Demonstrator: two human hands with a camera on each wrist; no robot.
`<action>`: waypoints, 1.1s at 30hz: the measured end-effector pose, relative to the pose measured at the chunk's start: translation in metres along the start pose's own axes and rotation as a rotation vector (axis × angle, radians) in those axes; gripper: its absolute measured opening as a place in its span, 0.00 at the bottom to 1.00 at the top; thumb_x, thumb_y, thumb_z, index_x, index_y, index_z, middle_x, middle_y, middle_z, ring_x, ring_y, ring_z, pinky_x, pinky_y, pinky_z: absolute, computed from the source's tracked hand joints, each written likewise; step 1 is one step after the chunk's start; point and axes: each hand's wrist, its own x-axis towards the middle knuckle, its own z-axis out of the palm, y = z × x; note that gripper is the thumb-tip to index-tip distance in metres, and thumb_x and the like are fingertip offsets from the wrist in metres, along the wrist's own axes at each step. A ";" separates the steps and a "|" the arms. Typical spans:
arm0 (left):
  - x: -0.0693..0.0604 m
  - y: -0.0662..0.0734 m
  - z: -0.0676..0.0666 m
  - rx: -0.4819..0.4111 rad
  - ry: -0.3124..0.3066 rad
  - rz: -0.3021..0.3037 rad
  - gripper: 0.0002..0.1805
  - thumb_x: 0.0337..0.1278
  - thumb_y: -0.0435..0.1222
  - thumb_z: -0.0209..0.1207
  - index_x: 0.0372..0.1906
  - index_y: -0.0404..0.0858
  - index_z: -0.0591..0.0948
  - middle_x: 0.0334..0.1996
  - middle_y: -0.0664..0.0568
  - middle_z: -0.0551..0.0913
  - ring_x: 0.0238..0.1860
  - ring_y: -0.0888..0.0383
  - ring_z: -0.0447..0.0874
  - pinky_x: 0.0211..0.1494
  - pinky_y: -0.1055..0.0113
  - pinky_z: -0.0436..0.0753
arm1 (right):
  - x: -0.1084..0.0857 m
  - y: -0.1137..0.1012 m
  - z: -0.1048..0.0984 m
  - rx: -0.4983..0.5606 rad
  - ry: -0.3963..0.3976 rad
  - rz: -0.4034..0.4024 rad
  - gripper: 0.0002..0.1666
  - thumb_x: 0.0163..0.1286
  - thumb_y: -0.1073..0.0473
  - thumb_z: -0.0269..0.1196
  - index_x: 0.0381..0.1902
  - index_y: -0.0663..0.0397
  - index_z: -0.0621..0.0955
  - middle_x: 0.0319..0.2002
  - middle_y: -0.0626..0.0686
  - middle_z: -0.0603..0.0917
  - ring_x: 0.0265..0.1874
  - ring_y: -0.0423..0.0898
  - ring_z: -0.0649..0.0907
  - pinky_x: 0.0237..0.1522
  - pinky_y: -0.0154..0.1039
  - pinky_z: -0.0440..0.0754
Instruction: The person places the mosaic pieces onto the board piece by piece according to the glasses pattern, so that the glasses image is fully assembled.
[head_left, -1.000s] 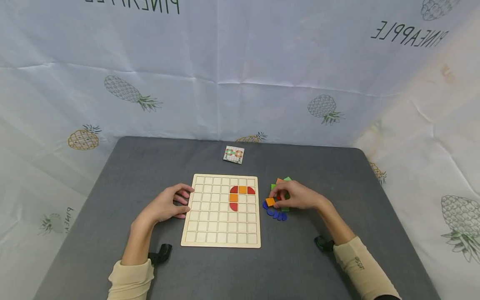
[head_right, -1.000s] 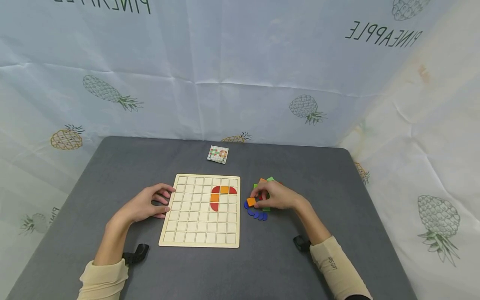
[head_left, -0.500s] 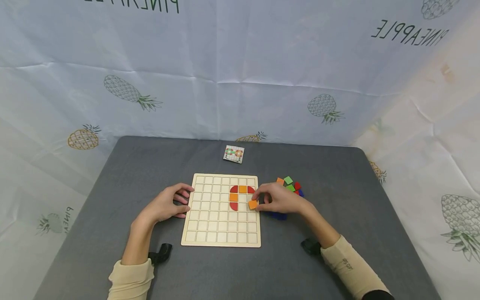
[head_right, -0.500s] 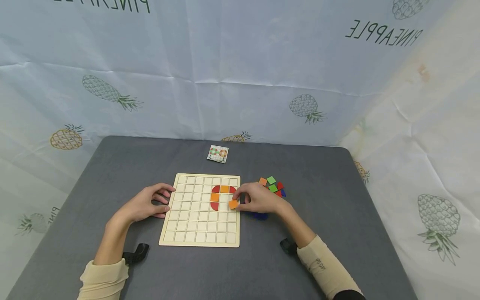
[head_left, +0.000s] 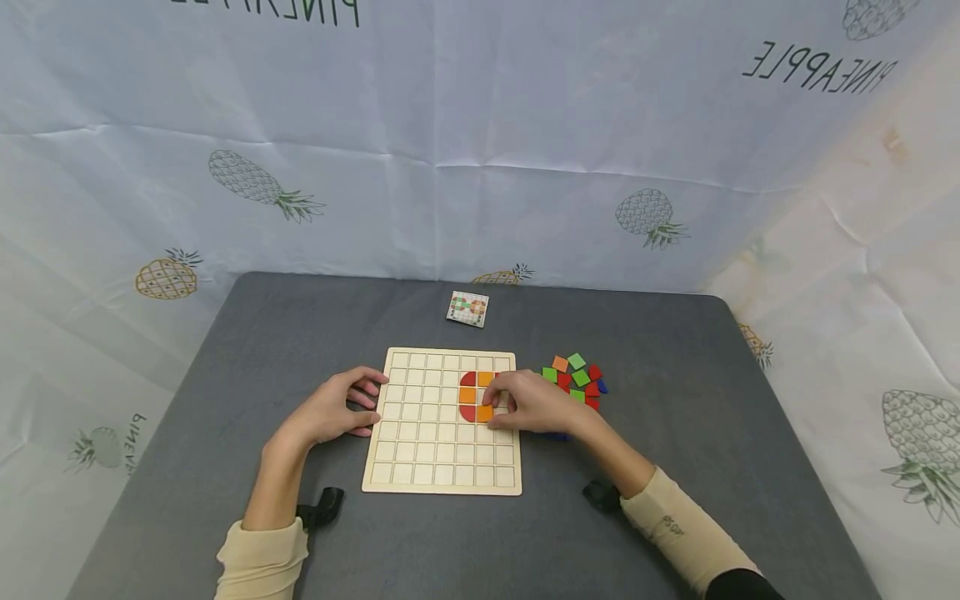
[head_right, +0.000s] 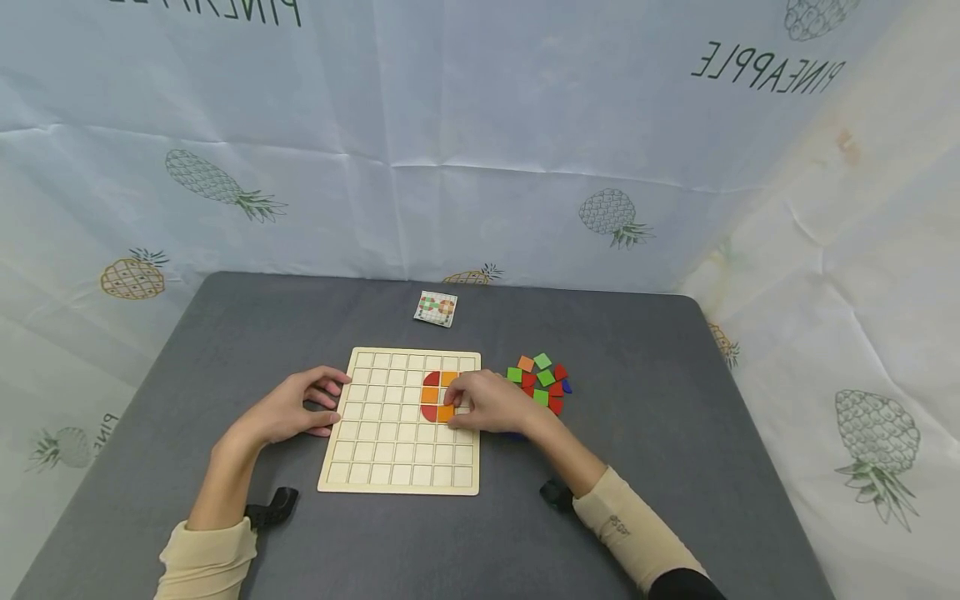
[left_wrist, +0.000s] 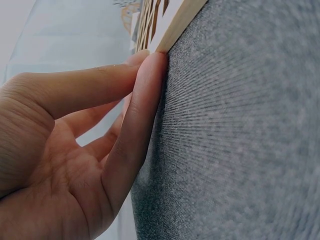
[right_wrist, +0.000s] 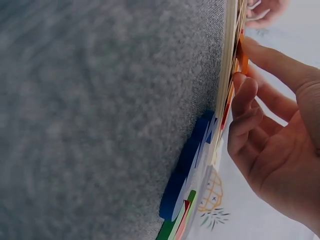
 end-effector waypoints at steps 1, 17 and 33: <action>0.000 0.000 0.000 -0.001 0.000 -0.001 0.30 0.66 0.22 0.69 0.71 0.30 0.75 0.54 0.35 0.75 0.50 0.47 0.80 0.39 0.60 0.95 | 0.000 -0.001 0.000 -0.004 -0.001 0.006 0.14 0.68 0.55 0.78 0.47 0.53 0.89 0.43 0.49 0.90 0.28 0.33 0.78 0.34 0.28 0.82; -0.002 -0.001 0.000 -0.013 -0.004 0.004 0.30 0.66 0.23 0.69 0.71 0.30 0.75 0.55 0.35 0.75 0.50 0.47 0.79 0.39 0.59 0.95 | -0.010 0.005 -0.010 0.015 0.013 0.015 0.14 0.70 0.57 0.77 0.51 0.54 0.89 0.46 0.50 0.89 0.31 0.35 0.79 0.37 0.29 0.83; 0.000 0.000 -0.001 -0.016 -0.011 0.008 0.30 0.67 0.23 0.69 0.71 0.30 0.74 0.55 0.35 0.74 0.50 0.47 0.80 0.40 0.59 0.95 | -0.046 0.056 -0.043 0.032 0.137 0.164 0.17 0.71 0.62 0.76 0.56 0.57 0.89 0.47 0.55 0.90 0.30 0.37 0.81 0.32 0.32 0.82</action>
